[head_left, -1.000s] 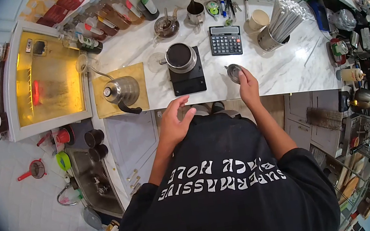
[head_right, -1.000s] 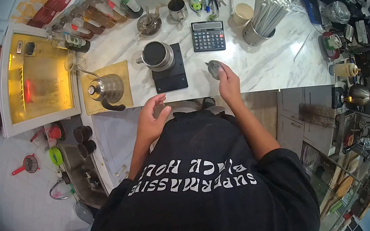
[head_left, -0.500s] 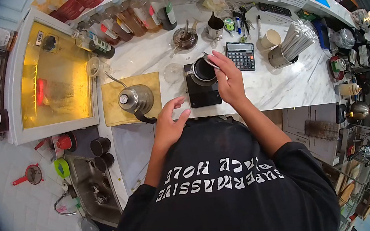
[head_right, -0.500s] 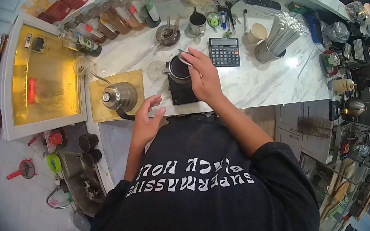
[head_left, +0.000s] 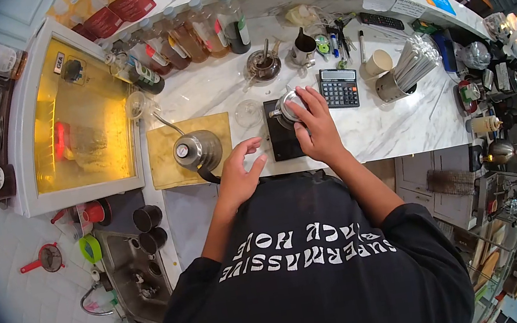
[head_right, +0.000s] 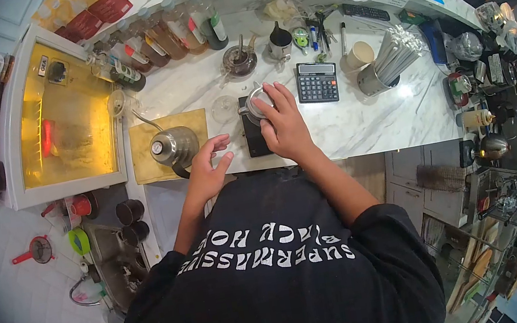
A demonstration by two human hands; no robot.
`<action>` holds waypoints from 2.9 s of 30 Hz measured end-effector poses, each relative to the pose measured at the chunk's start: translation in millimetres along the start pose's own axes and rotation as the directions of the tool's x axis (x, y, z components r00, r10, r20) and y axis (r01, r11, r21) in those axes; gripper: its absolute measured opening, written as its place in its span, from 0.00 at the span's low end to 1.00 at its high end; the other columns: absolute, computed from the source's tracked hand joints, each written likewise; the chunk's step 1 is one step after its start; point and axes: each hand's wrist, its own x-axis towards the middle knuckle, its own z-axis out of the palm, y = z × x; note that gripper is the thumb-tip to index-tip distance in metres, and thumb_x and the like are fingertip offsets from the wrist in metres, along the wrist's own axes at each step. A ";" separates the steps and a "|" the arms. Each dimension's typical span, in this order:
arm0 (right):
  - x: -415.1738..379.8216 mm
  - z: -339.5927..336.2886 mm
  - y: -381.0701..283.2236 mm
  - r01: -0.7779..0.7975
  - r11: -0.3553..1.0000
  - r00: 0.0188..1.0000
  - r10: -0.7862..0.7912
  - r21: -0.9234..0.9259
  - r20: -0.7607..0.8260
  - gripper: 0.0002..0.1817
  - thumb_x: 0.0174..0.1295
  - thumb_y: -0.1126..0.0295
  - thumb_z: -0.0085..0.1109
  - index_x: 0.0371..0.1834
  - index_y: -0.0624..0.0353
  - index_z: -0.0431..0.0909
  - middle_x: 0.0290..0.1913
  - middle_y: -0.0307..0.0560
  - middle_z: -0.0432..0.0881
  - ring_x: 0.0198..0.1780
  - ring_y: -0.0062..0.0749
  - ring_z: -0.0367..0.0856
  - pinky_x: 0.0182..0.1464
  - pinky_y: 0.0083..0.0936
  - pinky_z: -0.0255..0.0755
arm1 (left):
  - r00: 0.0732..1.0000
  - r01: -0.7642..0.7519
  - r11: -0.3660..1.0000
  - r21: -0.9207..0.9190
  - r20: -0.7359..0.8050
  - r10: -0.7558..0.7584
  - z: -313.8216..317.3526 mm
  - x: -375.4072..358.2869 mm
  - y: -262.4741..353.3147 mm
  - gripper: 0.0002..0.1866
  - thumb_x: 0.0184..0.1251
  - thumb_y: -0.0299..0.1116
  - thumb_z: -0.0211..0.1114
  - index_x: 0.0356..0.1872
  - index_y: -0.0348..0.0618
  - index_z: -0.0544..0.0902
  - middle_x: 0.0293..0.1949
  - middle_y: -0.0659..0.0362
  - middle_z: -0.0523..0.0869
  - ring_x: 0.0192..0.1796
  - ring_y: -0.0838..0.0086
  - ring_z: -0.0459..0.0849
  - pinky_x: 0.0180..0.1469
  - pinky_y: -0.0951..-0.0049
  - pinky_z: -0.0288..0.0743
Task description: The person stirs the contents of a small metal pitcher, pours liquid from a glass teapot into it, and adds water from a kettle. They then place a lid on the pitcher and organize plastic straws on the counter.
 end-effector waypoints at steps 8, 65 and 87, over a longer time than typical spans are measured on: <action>-3.7 1.9 2.6 0.014 0.996 1.000 -0.015 -0.085 -0.008 0.29 0.64 0.71 0.68 0.71 0.53 0.83 0.80 0.60 0.73 0.81 0.68 0.65 0.80 0.53 0.65 | 1.000 0.005 1.000 -0.020 0.008 -0.004 -2.1 -0.1 -3.0 0.23 0.74 0.32 0.73 0.67 0.37 0.83 0.60 0.50 0.91 0.62 0.62 0.88 0.68 0.63 0.79; 1.5 -18.7 10.9 -0.078 0.984 0.996 0.071 -0.162 -0.050 0.32 0.53 0.54 0.87 0.57 0.56 0.82 0.70 0.50 0.84 0.68 0.50 0.81 0.73 0.51 0.63 | 0.976 -0.170 0.985 -0.015 -0.138 0.166 29.3 89.7 -3.8 0.10 0.73 0.29 0.74 0.50 0.36 0.91 0.44 0.53 0.94 0.46 0.68 0.91 0.55 0.67 0.82; -1.3 -7.7 7.2 -0.098 0.968 0.987 0.064 -0.233 -0.150 0.41 0.53 0.48 0.86 0.67 0.57 0.81 0.63 0.48 0.86 0.63 0.43 0.84 0.70 0.47 0.66 | 0.991 -0.105 0.993 -0.050 -0.089 0.100 26.5 87.6 -5.4 0.11 0.75 0.33 0.74 0.53 0.41 0.92 0.49 0.57 0.94 0.49 0.71 0.90 0.55 0.67 0.80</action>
